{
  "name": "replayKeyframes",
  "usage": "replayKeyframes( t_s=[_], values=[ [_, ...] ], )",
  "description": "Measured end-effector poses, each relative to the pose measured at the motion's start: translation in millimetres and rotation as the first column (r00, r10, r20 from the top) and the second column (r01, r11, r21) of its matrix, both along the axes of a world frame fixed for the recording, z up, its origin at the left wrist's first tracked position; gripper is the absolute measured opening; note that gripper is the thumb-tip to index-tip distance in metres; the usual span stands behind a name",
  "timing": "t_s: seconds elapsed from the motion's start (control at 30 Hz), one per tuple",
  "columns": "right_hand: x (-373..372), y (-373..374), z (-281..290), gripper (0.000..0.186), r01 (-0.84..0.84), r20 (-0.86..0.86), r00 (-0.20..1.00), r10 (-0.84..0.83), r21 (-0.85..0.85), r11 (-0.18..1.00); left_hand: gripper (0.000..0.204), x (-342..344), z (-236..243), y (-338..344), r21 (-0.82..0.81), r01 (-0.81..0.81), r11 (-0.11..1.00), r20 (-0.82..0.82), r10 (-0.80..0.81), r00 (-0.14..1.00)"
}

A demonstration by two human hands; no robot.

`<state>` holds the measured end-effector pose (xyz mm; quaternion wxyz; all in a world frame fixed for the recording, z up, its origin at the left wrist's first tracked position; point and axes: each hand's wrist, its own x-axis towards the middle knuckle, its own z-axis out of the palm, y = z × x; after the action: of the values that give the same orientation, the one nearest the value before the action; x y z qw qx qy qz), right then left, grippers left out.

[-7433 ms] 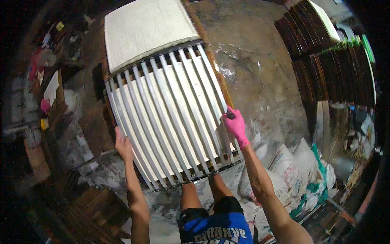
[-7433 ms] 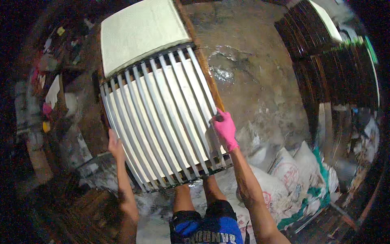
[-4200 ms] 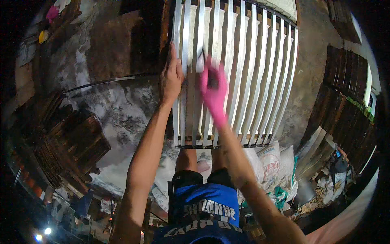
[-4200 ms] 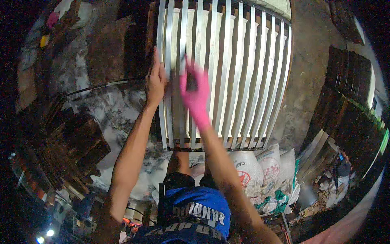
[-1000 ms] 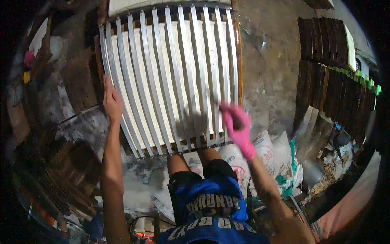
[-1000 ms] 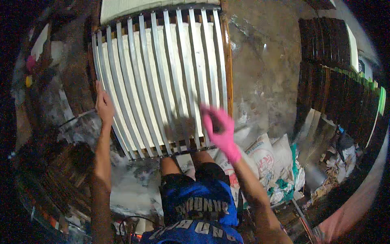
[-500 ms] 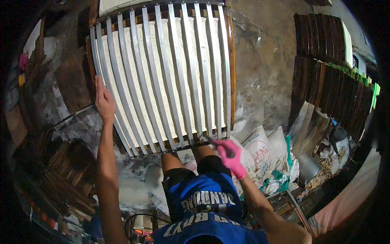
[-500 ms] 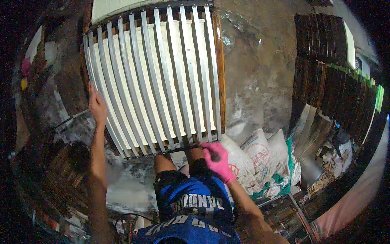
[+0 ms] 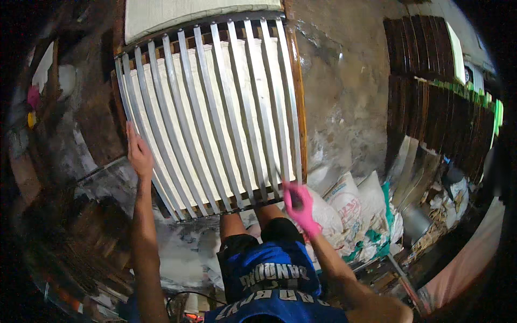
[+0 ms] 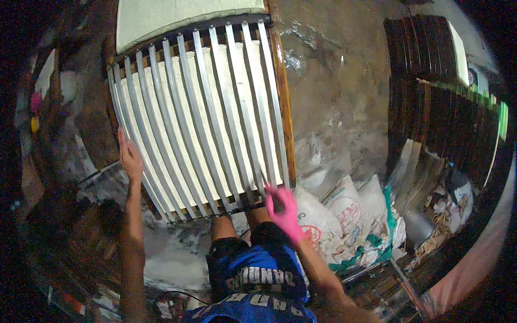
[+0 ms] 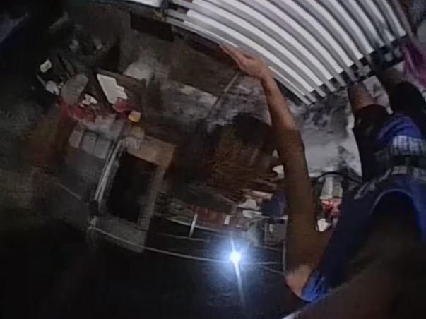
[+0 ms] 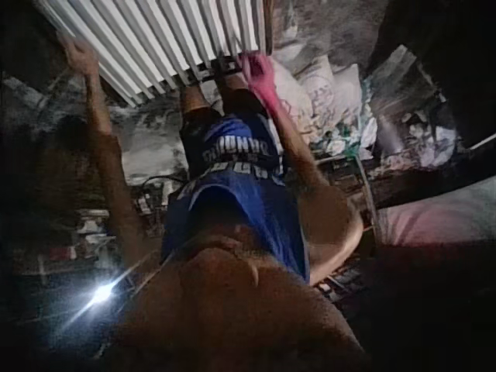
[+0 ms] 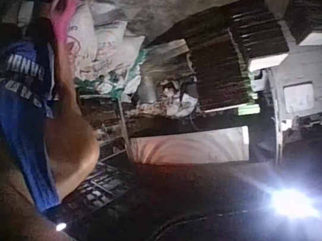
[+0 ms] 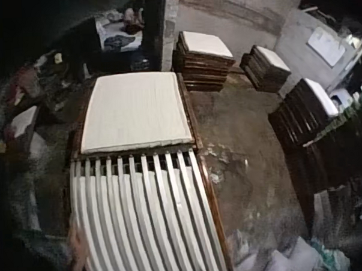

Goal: The person prepares blocks of tofu by placing a slatted grate over a mold and cutting into the white tofu substance with a small tool while wearing a pink glove.

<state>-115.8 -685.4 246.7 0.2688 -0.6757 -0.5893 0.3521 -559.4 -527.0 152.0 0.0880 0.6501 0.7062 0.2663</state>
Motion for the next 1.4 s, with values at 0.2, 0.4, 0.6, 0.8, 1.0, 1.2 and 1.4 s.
replayKeyframes(
  t_s=[0.2,0.4,0.6,0.8,1.0,1.2,1.4],
  values=[
    [34.5,141.7,11.0,0.028,0.044,-0.122,0.992,-0.016,0.225,0.973,0.044,-1.0,8.4,1.3,0.001,0.008,1.000,0.037,-0.008,0.999],
    [6.4,341.9,-43.8,0.031,0.040,-0.065,0.998,-0.023,0.278,0.960,0.057,30.8,-5.0,8.3,-0.147,-0.023,0.989,0.039,0.029,0.999],
    [32.2,-6.1,-38.5,0.027,0.091,-0.090,0.992,-0.083,0.096,0.991,0.064,11.4,7.5,2.0,-0.061,-0.105,0.993,0.128,0.112,0.985],
    [60.6,-48.2,49.0,0.028,0.510,-0.319,0.793,-0.520,-0.120,0.852,0.065,18.0,19.7,3.6,-0.176,-0.151,0.973,0.066,0.165,0.984],
    [86.8,-43.7,95.2,0.051,0.093,0.342,0.915,-0.213,0.336,0.937,0.075,47.9,67.6,4.3,-0.126,-0.411,0.903,0.109,0.425,0.899],
    [75.5,-87.4,140.3,0.056,0.350,-0.228,0.926,-0.301,0.222,0.910,0.061,79.0,199.6,-83.9,0.237,-0.544,0.805,0.466,0.398,0.791],
    [31.1,-78.8,323.7,0.058,-0.121,0.200,0.978,-0.060,0.776,0.619,0.057,111.7,329.8,-222.1,0.196,-0.625,0.756,0.581,0.424,0.695]
  ],
)
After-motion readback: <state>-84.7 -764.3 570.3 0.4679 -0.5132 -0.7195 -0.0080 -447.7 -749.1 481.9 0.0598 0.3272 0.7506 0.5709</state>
